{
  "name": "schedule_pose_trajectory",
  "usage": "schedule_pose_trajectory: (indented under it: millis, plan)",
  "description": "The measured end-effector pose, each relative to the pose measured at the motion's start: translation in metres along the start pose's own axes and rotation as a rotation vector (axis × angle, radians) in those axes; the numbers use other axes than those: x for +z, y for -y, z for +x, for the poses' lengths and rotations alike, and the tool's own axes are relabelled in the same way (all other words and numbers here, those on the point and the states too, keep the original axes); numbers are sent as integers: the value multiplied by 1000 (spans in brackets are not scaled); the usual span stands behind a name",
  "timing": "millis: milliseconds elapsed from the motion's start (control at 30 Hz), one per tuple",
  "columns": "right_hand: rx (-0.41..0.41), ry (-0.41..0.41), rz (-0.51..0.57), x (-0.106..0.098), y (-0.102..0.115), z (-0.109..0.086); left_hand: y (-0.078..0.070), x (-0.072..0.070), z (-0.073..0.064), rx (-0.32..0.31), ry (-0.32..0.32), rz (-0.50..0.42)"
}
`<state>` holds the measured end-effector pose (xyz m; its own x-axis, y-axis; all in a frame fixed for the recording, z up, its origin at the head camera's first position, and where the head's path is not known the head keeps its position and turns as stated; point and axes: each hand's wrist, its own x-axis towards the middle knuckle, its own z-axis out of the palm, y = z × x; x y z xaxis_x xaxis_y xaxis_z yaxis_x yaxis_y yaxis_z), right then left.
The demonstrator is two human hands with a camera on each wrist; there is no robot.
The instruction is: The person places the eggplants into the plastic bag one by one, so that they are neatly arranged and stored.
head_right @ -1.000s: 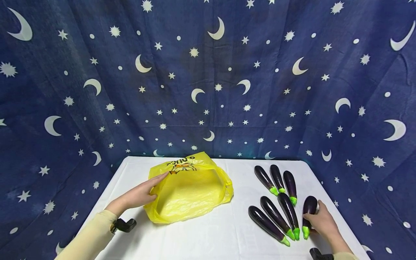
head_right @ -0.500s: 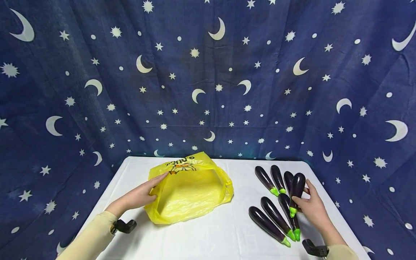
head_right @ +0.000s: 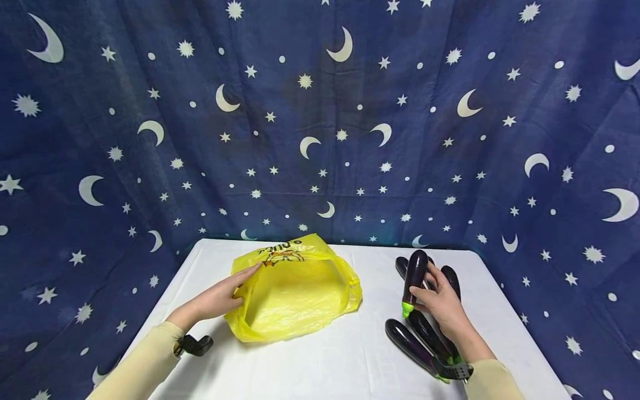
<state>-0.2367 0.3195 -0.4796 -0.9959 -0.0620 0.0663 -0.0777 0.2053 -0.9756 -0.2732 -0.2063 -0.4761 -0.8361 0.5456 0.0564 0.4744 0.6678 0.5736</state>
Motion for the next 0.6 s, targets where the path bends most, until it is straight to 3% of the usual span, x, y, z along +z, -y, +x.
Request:
schedule_pose_trajectory:
  millis: [267,600]
  plan:
    - [88,47,170,35,8,10,-4,-1,1,-32,-10,45]
    - [105,128,218,78,9,17,-11,-5,0,-22,4,182]
